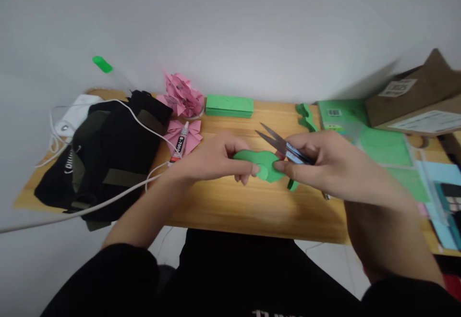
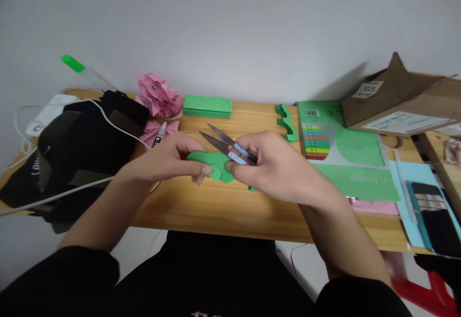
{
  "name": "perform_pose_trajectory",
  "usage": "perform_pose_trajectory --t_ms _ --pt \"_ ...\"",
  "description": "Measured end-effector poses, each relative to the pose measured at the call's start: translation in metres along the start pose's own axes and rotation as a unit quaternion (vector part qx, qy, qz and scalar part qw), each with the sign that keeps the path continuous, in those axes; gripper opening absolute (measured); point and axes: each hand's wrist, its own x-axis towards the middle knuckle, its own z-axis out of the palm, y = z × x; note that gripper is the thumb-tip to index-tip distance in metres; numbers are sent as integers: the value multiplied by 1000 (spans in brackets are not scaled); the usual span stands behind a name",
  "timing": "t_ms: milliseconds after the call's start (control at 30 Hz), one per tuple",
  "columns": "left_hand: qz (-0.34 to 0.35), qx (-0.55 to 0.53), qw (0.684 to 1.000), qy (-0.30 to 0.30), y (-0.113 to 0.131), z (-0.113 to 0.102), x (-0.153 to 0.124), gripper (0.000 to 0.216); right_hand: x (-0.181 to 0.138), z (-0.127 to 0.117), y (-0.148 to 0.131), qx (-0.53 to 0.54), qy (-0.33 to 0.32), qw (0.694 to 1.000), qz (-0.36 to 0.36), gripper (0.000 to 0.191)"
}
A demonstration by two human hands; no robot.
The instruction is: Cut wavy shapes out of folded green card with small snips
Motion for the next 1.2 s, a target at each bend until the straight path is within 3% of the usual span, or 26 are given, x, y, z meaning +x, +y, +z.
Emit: perform_pose_trajectory --t_ms 133,233,467,633,667,733,767,833,967,1200 --pt "39 -197 963 177 -25 26 -1 17 -2 3 9 20 45 999 0 32" --pt "50 -256 931 254 -32 45 0 20 -3 6 14 43 62 997 -9 29" --pt "62 -256 921 286 -22 59 -1 19 -1 12 15 39 123 991 -23 22" --pt "68 -246 916 309 -20 57 4 21 -11 16 22 91 232 966 -63 15" --pt "70 -246 914 314 -19 57 5 22 -16 17 24 128 206 968 -70 19" --pt "73 -244 911 324 -16 55 6 22 -27 20 30 206 60 975 -58 34" --pt "76 -243 909 329 -15 54 7 22 -33 23 34 247 -2 968 -37 38" --pt "82 -243 907 334 -12 52 8 21 -40 29 41 296 -56 953 43 38" --pt "88 -245 911 320 -8 50 9 21 -42 36 47 357 -82 929 50 38" --pt "77 -230 922 301 -5 53 8 23 -35 37 43 380 -72 921 49 40"
